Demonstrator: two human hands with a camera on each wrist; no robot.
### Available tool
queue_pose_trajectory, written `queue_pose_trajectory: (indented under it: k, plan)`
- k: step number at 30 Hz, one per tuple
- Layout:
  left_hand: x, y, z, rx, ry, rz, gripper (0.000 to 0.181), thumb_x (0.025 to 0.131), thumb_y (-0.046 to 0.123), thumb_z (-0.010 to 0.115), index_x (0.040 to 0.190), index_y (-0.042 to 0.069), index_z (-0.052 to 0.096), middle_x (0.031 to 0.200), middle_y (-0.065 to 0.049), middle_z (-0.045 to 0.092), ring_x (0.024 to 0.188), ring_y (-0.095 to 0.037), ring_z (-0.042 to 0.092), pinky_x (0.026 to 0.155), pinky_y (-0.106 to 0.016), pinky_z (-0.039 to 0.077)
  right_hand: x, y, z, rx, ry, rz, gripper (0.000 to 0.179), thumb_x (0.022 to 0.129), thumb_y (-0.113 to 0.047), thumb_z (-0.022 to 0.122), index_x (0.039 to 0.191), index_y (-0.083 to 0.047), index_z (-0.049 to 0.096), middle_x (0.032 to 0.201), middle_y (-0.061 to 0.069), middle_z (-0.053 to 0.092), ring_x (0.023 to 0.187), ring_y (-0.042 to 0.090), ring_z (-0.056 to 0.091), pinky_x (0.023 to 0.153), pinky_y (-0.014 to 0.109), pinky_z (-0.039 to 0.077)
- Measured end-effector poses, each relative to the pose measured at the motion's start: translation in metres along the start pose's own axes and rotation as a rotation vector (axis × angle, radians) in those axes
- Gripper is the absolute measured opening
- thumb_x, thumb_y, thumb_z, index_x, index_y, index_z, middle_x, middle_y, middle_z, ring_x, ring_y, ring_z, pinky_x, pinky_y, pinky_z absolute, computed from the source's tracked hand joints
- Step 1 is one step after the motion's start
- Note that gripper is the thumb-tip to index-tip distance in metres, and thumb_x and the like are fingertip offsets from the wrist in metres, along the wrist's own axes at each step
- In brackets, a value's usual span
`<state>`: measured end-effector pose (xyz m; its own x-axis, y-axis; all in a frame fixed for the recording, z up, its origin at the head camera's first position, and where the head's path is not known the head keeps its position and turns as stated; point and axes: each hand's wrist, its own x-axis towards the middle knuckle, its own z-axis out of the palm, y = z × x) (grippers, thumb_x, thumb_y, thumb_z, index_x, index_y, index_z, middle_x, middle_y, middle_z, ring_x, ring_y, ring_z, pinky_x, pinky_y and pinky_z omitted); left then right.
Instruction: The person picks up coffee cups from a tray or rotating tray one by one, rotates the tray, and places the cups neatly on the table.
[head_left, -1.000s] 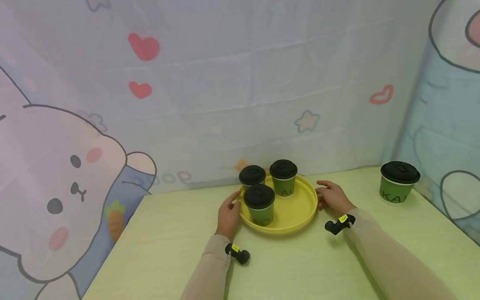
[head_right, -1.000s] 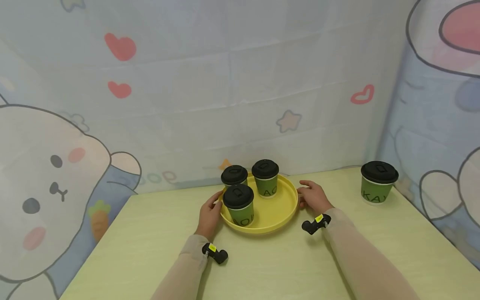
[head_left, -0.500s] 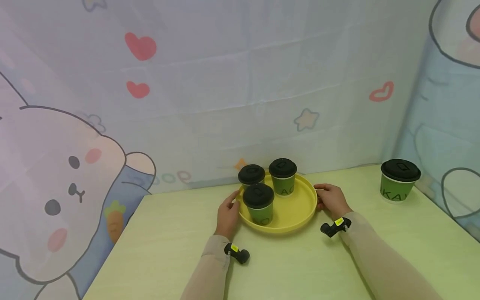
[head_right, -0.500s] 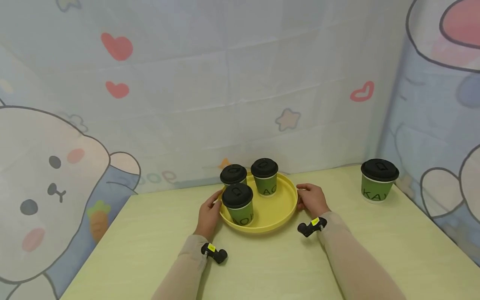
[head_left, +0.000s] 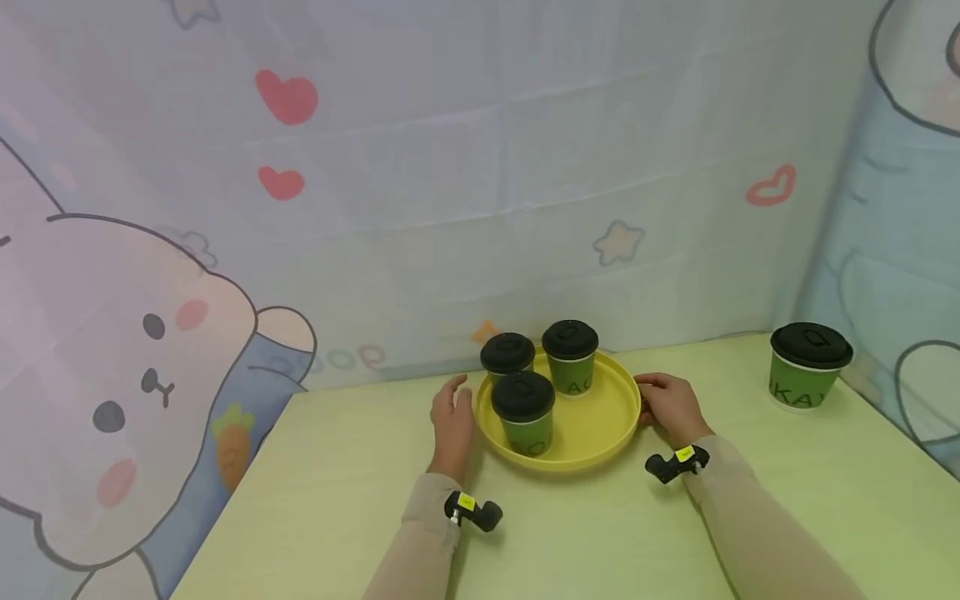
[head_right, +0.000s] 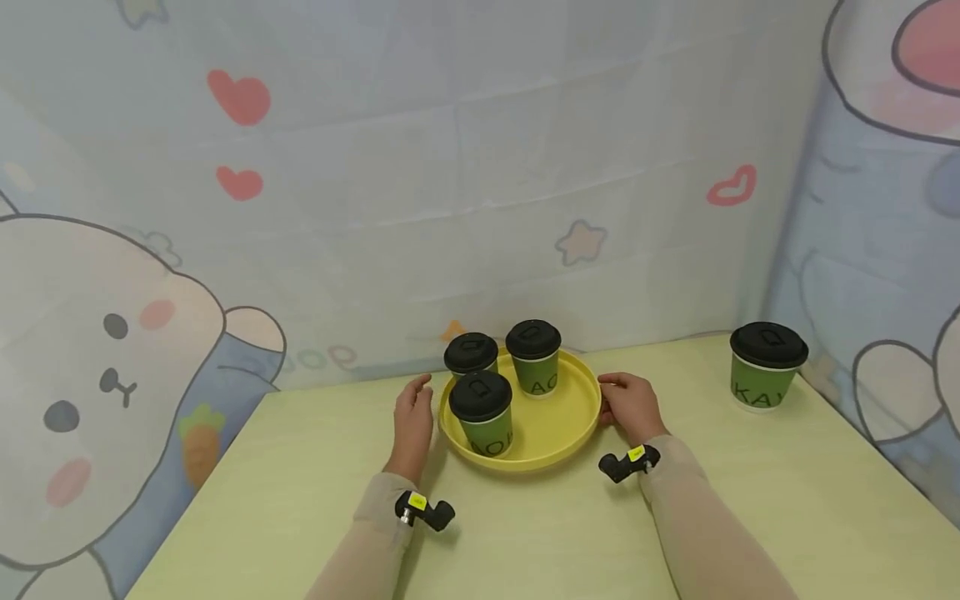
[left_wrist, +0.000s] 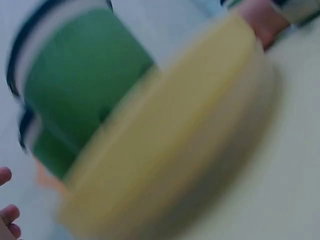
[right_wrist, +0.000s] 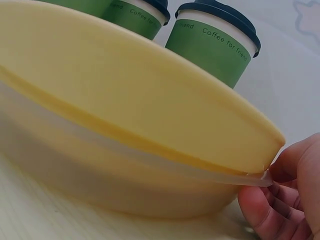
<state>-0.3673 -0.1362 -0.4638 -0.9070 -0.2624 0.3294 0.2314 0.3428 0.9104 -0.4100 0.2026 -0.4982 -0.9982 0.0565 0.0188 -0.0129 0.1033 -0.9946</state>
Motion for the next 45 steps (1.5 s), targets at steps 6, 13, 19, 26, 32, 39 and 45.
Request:
queue_pose_trajectory:
  k: [6,13,19,26,32,39,45]
  plan:
    - [-0.020,0.085,0.008,0.046,0.070,0.389,0.034,0.100,0.019,0.050,0.132,0.012,0.061,0.140,-0.014,0.047,0.130,-0.036,0.034,0.104,-0.056,0.030,-0.004,-0.002,-0.002,-0.009,-0.002,-0.005,0.041,0.104,-0.022,0.056,0.135,0.004,0.057,0.095,0.009,0.065,0.064,0.011,0.061,0.059,0.028,0.056]
    - [-0.063,0.137,0.058,0.264,0.012,0.744,0.030,0.090,0.014,0.062,0.118,0.012,0.070,0.115,-0.010,0.056,0.098,-0.027,0.049,0.081,-0.037,0.043,-0.002,-0.007,-0.003,-0.025,0.009,-0.013,0.041,0.104,-0.022,0.056,0.134,0.004,0.058,0.094,0.007,0.065,0.065,0.011,0.061,0.059,0.027,0.056]
    - [-0.090,0.134,0.096,0.579,-0.139,0.845,0.034,0.092,0.022,0.068,0.125,0.015,0.069,0.102,-0.001,0.060,0.086,-0.016,0.054,0.069,-0.021,0.044,-0.004,-0.008,-0.002,0.028,-0.007,0.014,0.041,0.104,-0.021,0.054,0.135,0.007,0.055,0.092,0.004,0.064,0.065,0.009,0.060,0.059,0.026,0.055]
    - [-0.101,0.112,0.117,0.874,-0.418,0.458,0.046,0.095,0.036,0.065,0.140,0.024,0.058,0.107,0.004,0.059,0.090,-0.013,0.055,0.067,-0.022,0.045,-0.006,-0.006,0.000,0.072,-0.040,0.006,0.041,0.104,-0.018,0.054,0.135,0.009,0.054,0.090,0.002,0.066,0.064,0.009,0.062,0.059,0.026,0.056]
    - [-0.101,0.104,0.120,0.974,-0.487,0.365,0.036,0.096,0.037,0.068,0.129,0.024,0.068,0.111,0.005,0.066,0.094,-0.013,0.064,0.075,-0.027,0.052,-0.007,-0.005,0.000,0.028,-0.034,-0.016,0.041,0.104,-0.019,0.055,0.135,0.009,0.055,0.094,0.007,0.066,0.062,0.009,0.062,0.058,0.026,0.056]
    - [-0.097,0.099,0.118,1.033,-0.474,0.412,0.018,0.095,0.033,0.070,0.111,0.030,0.077,0.096,0.012,0.069,0.085,-0.007,0.066,0.067,-0.026,0.052,-0.007,-0.006,0.001,-0.024,-0.025,-0.031,0.041,0.104,-0.019,0.055,0.135,0.009,0.056,0.102,0.015,0.066,0.061,0.010,0.062,0.058,0.027,0.056]
    - [-0.091,0.099,0.113,0.990,-0.540,0.364,0.021,0.095,0.037,0.068,0.114,0.031,0.077,0.104,0.016,0.071,0.093,-0.005,0.067,0.073,-0.025,0.052,-0.008,-0.005,0.001,-0.028,-0.021,-0.037,0.041,0.104,-0.020,0.055,0.134,0.008,0.056,0.100,0.014,0.066,0.061,0.011,0.062,0.059,0.028,0.057]
